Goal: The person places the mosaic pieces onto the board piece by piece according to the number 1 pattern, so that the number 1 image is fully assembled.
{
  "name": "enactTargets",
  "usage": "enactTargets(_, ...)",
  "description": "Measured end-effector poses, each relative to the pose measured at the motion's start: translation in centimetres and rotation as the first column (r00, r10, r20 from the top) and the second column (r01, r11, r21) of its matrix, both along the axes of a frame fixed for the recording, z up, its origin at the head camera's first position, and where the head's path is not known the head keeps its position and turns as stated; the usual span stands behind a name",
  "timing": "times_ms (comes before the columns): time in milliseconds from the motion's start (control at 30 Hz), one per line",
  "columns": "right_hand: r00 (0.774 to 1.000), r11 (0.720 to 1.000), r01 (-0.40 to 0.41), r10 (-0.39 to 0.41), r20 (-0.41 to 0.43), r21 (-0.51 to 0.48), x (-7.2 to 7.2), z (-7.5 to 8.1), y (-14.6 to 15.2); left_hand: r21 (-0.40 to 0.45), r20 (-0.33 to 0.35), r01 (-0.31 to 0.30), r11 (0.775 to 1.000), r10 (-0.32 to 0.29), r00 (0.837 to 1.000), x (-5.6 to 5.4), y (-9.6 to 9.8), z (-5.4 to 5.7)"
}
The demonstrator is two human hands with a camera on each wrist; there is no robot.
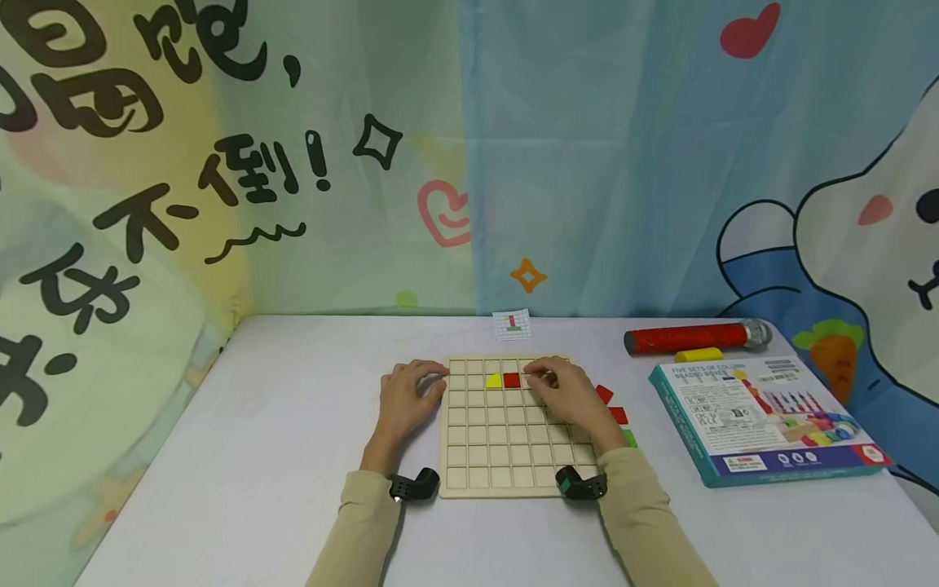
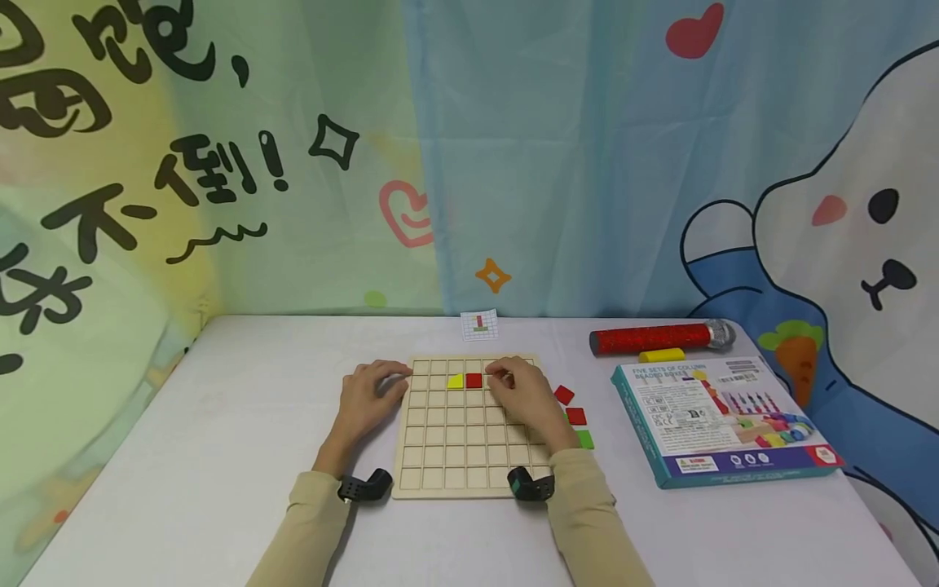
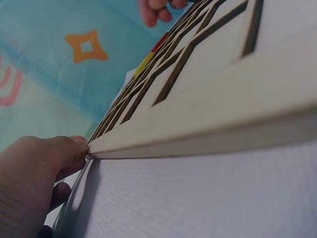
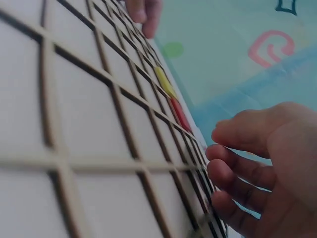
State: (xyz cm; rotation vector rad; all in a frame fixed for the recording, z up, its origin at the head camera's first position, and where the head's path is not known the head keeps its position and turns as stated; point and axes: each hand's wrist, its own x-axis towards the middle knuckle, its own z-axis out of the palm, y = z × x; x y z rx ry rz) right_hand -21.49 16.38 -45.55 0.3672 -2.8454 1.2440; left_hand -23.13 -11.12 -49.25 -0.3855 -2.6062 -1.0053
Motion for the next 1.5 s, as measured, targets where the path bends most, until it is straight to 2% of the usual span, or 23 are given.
enactTargets(233, 1.000, 0.999, 0.028, -0.028, 0.014, 0.024, 0.2, 0.3, 2.6, -0.010, 0.001, -0.018, 1.000, 0.018, 1.000, 0.0, -0.2, -0.2)
enactTargets(467, 0.997, 0.998, 0.040, -0.043, 0.067, 0.042, 0.3, 0.3, 5.2, -0.010, -0.012, -0.021, 1.000, 0.020, 1.000, -0.1, -0.3, -0.6)
enactTargets(633, 0.992, 0.993, 0.071, -0.081, 0.102, 0.099, 0.3, 0.5, 6.2, -0.007, -0.006, -0.016, 1.000, 0.016, 1.000, 0.0, -0.3, -0.6)
enactTargets(867, 0.969, 0.976, 0.075, -0.119, 0.216, 0.202, 0.4, 0.9, 7.2, -0.005, -0.013, -0.015, 1.000, 0.015, 1.000, 0.1, -0.1, -0.2)
enactTargets(1100, 0.932, 0.963, 0.143, -0.209, 0.297, 0.229, 0.5, 1.4, 7.4, -0.011, 0.008, -0.009, 1.000, 0.009, 1.000, 0.0, 0.1, -0.1)
enactTargets(1367, 0.926, 0.962, 0.162, -0.225, 0.302, 0.219, 0.7, 1.8, 7.2, -0.012, 0.002, -0.014, 1.000, 0.014, 1.000, 0.0, 0.1, -0.1)
enactTargets(1500, 0.938, 0.964, 0.167, -0.220, 0.267, 0.209, 0.6, 1.6, 7.1, -0.007, 0.009, -0.009, 1.000, 0.009, 1.000, 0.0, 0.1, -0.2)
